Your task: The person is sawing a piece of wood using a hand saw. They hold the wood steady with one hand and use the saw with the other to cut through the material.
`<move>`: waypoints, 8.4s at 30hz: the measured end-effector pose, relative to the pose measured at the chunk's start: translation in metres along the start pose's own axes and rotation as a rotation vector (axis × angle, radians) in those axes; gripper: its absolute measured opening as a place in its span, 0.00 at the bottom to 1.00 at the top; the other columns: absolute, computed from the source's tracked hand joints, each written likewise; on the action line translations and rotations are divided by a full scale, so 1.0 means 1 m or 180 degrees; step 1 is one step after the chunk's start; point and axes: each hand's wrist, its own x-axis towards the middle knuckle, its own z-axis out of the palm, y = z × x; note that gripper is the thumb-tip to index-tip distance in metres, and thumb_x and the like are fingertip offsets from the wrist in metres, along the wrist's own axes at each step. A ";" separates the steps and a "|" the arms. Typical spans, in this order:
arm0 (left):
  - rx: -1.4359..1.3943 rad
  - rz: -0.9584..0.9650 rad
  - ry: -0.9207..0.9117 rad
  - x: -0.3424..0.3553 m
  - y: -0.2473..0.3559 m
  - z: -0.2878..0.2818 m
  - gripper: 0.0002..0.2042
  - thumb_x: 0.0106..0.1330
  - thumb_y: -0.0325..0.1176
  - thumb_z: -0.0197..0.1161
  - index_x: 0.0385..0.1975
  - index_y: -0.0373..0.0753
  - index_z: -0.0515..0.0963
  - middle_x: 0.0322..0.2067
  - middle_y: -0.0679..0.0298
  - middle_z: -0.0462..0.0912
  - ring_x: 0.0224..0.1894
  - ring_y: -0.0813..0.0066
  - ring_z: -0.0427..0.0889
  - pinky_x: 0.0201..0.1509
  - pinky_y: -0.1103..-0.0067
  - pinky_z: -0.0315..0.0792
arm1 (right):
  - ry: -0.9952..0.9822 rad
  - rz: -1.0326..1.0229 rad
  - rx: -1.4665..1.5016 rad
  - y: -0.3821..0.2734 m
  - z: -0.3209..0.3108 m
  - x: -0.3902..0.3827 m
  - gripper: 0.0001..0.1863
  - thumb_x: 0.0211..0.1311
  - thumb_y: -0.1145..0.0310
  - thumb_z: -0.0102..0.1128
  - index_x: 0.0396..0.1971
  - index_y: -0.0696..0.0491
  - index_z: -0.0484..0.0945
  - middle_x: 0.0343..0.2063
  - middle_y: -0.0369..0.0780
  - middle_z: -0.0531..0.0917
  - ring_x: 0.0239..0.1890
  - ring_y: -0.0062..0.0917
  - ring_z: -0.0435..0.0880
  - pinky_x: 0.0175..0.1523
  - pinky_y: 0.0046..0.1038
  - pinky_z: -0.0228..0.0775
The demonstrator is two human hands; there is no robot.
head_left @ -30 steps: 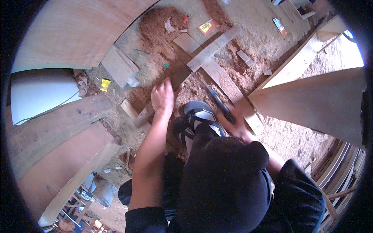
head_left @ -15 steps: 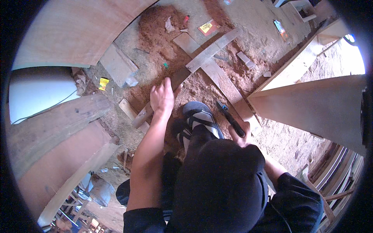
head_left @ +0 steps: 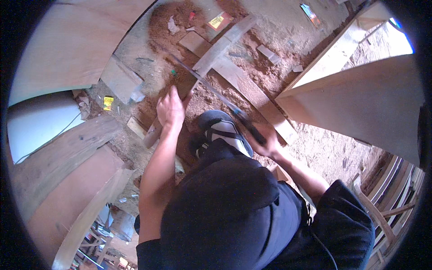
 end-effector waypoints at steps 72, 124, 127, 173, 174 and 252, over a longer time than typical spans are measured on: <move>-0.0175 -0.0118 -0.0337 -0.004 -0.023 0.014 0.14 0.64 0.34 0.58 0.48 0.39 0.71 0.33 0.59 0.84 0.35 0.66 0.86 0.48 0.68 0.76 | -0.0238 0.1201 0.0315 -0.006 0.017 0.096 0.09 0.58 0.66 0.61 0.24 0.54 0.75 0.14 0.29 0.67 0.17 0.15 0.66 0.23 0.23 0.54; -0.0070 -0.0161 -0.0899 -0.003 -0.022 0.019 0.24 0.68 0.30 0.52 0.65 0.39 0.61 0.38 0.59 0.84 0.34 0.66 0.85 0.55 0.69 0.74 | 0.0136 0.1151 0.0341 -0.001 0.010 0.073 0.10 0.56 0.66 0.65 0.23 0.55 0.76 0.15 0.31 0.71 0.18 0.14 0.67 0.24 0.22 0.56; -0.0359 -0.0264 -0.1002 0.007 -0.018 -0.010 0.17 0.68 0.39 0.56 0.53 0.38 0.70 0.35 0.58 0.85 0.34 0.67 0.86 0.50 0.69 0.76 | -0.0089 0.1357 0.0485 -0.044 0.032 0.124 0.14 0.54 0.65 0.65 0.17 0.53 0.71 0.13 0.29 0.68 0.16 0.14 0.63 0.23 0.23 0.52; -0.0255 -0.0433 -0.0613 0.007 -0.008 -0.010 0.26 0.63 0.55 0.60 0.48 0.39 0.71 0.37 0.53 0.84 0.37 0.59 0.86 0.54 0.64 0.74 | -0.0158 0.1161 0.0415 -0.052 -0.015 0.062 0.11 0.57 0.66 0.59 0.21 0.56 0.72 0.17 0.28 0.67 0.21 0.14 0.64 0.26 0.26 0.56; -0.0236 -0.0347 -0.0485 0.006 -0.008 -0.005 0.26 0.63 0.55 0.60 0.49 0.38 0.71 0.38 0.52 0.84 0.38 0.59 0.86 0.54 0.64 0.73 | -0.0101 0.1196 0.0690 -0.065 -0.023 0.055 0.11 0.57 0.66 0.58 0.20 0.56 0.71 0.17 0.28 0.67 0.21 0.14 0.64 0.26 0.26 0.56; -0.0188 -0.0625 -0.0908 0.002 -0.010 -0.013 0.31 0.62 0.59 0.59 0.56 0.40 0.68 0.43 0.52 0.84 0.43 0.61 0.85 0.57 0.65 0.72 | -0.0397 0.1404 -0.0071 -0.037 0.009 0.097 0.17 0.53 0.59 0.66 0.38 0.56 0.81 0.21 0.38 0.81 0.27 0.27 0.81 0.36 0.30 0.73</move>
